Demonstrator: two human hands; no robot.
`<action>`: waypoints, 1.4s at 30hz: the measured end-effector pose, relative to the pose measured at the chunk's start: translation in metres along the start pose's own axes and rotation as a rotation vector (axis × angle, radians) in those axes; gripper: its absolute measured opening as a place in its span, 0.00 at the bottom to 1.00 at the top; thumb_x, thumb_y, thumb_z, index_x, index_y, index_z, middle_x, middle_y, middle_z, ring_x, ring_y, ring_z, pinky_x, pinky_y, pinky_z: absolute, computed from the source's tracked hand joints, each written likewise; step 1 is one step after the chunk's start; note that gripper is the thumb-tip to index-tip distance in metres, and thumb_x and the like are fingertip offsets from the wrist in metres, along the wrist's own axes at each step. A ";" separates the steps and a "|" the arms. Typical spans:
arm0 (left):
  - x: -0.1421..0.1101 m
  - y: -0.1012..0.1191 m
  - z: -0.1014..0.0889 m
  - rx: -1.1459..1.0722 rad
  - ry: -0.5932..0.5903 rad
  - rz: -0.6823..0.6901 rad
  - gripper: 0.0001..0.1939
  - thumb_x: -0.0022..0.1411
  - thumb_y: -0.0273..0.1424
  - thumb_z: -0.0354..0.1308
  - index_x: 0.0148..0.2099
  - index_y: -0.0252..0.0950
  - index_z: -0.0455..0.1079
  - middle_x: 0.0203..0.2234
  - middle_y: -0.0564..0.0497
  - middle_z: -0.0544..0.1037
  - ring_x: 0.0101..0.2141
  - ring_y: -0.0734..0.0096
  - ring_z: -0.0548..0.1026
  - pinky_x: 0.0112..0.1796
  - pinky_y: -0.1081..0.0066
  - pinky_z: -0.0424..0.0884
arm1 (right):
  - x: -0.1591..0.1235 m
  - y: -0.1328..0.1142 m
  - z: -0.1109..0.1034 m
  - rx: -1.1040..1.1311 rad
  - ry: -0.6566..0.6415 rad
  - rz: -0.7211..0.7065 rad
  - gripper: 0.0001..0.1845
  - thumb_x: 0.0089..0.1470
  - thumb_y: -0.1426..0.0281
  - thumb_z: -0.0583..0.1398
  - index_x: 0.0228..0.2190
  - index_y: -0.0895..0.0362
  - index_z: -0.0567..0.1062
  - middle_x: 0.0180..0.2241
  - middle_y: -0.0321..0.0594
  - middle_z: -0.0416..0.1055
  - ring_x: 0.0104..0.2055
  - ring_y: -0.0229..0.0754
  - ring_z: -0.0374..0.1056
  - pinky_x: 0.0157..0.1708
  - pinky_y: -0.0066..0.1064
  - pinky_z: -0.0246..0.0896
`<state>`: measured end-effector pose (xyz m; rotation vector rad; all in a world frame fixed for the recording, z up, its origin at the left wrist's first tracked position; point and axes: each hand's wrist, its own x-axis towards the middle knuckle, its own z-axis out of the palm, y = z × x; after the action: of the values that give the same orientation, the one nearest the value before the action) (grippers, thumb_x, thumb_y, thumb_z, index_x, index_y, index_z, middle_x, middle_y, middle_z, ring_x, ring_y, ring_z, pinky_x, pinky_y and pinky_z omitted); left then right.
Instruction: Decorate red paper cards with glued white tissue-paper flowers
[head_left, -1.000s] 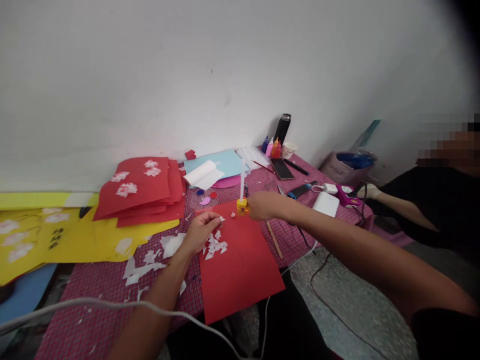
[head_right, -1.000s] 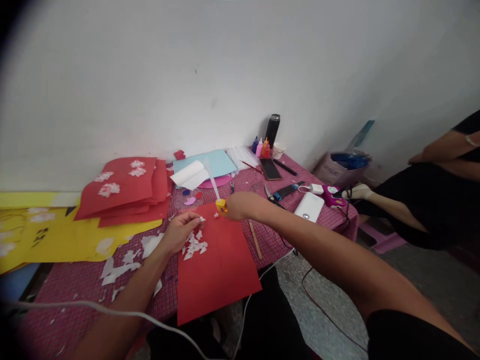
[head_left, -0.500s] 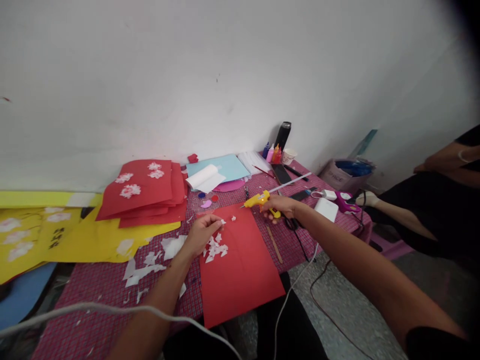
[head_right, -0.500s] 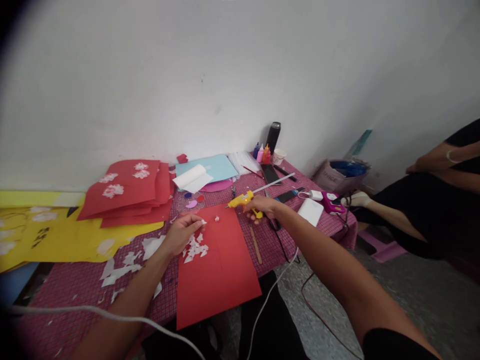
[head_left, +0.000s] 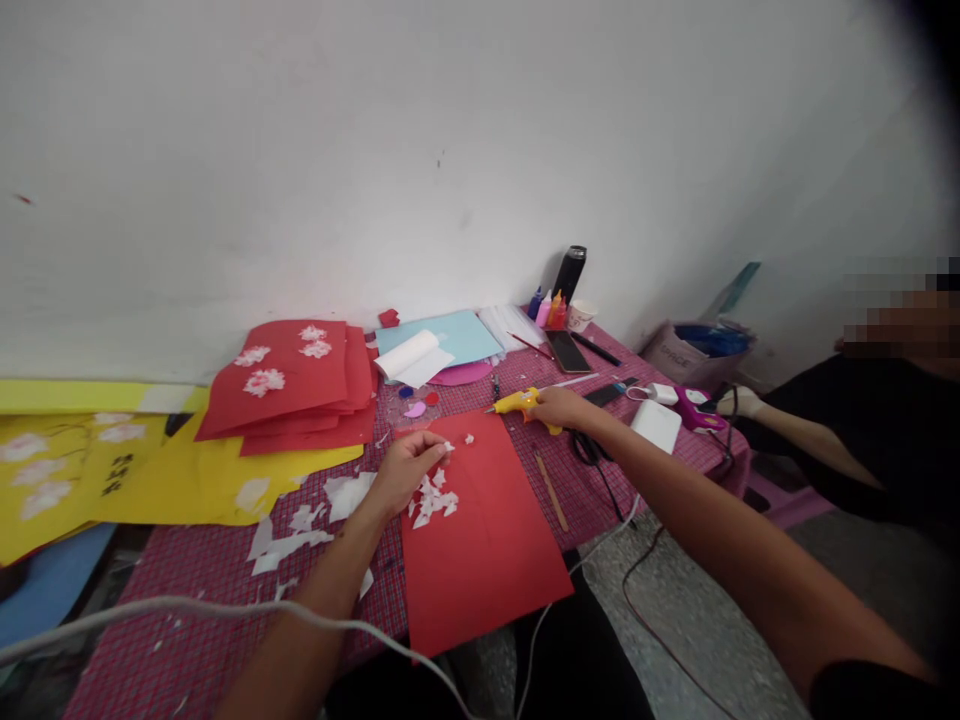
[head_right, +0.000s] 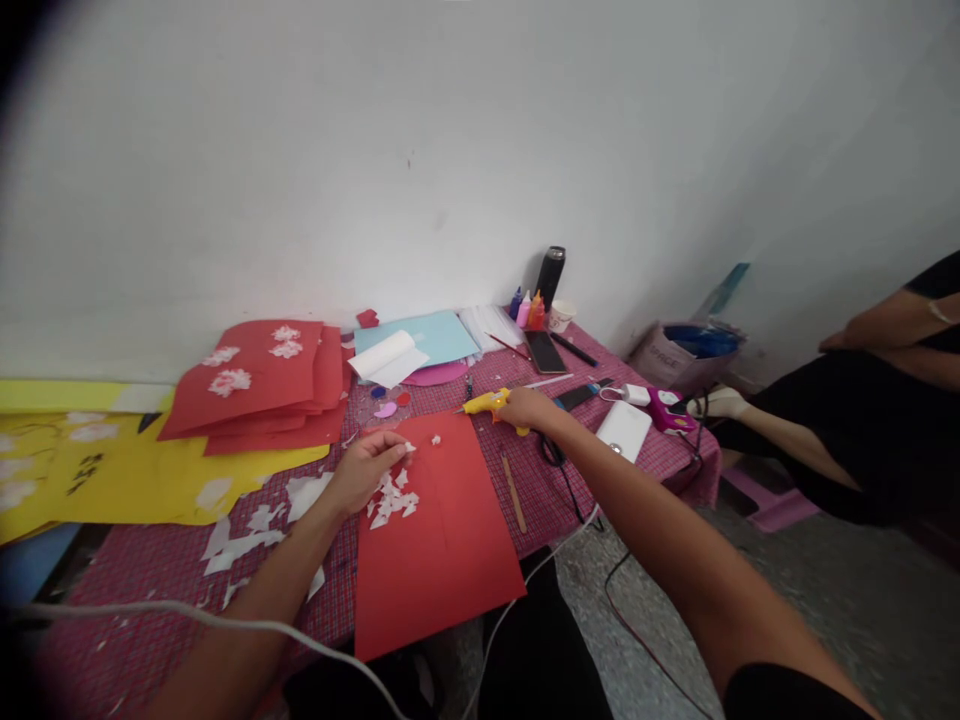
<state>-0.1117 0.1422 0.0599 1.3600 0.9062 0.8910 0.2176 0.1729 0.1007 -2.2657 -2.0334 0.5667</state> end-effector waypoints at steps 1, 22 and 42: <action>0.000 0.001 0.000 0.002 -0.001 0.001 0.10 0.59 0.37 0.62 0.35 0.35 0.74 0.26 0.53 0.77 0.26 0.75 0.72 0.30 0.75 0.65 | 0.000 0.000 0.001 0.005 0.007 0.011 0.14 0.51 0.59 0.63 0.28 0.57 0.81 0.25 0.40 0.77 0.27 0.41 0.72 0.28 0.26 0.62; -0.004 0.005 0.003 -0.228 -0.012 -0.078 0.12 0.51 0.35 0.69 0.36 0.34 0.75 0.29 0.51 0.78 0.29 0.74 0.75 0.34 0.73 0.69 | -0.086 -0.106 0.044 0.710 0.171 -0.509 0.12 0.55 0.70 0.61 0.42 0.57 0.75 0.35 0.39 0.75 0.33 0.39 0.68 0.34 0.28 0.63; -0.007 0.006 0.003 -0.004 -0.151 -0.052 0.08 0.54 0.31 0.65 0.38 0.35 0.74 0.30 0.51 0.78 0.29 0.75 0.73 0.32 0.75 0.65 | -0.090 -0.115 0.066 0.786 0.062 -0.474 0.16 0.46 0.81 0.54 0.35 0.57 0.75 0.28 0.33 0.70 0.28 0.34 0.62 0.28 0.24 0.54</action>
<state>-0.1117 0.1342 0.0658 1.3747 0.8189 0.7395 0.0824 0.0875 0.0919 -1.2954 -1.7676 0.9954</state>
